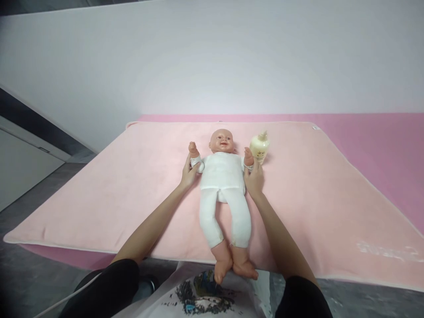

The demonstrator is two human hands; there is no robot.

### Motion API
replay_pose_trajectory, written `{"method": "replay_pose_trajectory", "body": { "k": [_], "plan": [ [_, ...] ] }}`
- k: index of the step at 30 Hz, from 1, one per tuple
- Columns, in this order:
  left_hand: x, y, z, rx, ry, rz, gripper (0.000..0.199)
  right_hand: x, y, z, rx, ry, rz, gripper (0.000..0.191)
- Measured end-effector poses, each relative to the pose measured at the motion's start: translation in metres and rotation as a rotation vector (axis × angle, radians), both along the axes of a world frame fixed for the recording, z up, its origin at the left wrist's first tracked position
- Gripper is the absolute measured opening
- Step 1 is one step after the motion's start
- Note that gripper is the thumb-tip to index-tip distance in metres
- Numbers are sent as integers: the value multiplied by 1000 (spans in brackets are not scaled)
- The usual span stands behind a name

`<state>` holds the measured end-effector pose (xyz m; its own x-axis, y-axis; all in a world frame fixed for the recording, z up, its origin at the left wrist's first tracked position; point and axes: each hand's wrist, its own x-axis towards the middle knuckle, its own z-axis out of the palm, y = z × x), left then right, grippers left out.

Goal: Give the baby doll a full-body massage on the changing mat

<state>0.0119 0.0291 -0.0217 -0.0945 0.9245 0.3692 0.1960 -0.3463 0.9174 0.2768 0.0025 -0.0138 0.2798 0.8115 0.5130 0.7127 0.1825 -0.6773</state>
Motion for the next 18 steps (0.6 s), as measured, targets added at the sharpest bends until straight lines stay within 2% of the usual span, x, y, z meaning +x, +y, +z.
{"method": "replay_pose_trajectory", "body": {
  "k": [3,8,13,18],
  "plan": [
    [1,1,-1,-6,-78,-40,66,2,1,-1,-21,106,-43,46],
    [1,1,-2,-2,-111,-7,61,4,2,-2,-40,200,-33,43],
    [-2,5,-9,-64,-175,111,39,4,2,-2,-60,266,-38,43],
    [-4,6,-8,-98,-262,184,35,2,2,0,-23,381,-25,45]
  ]
}}
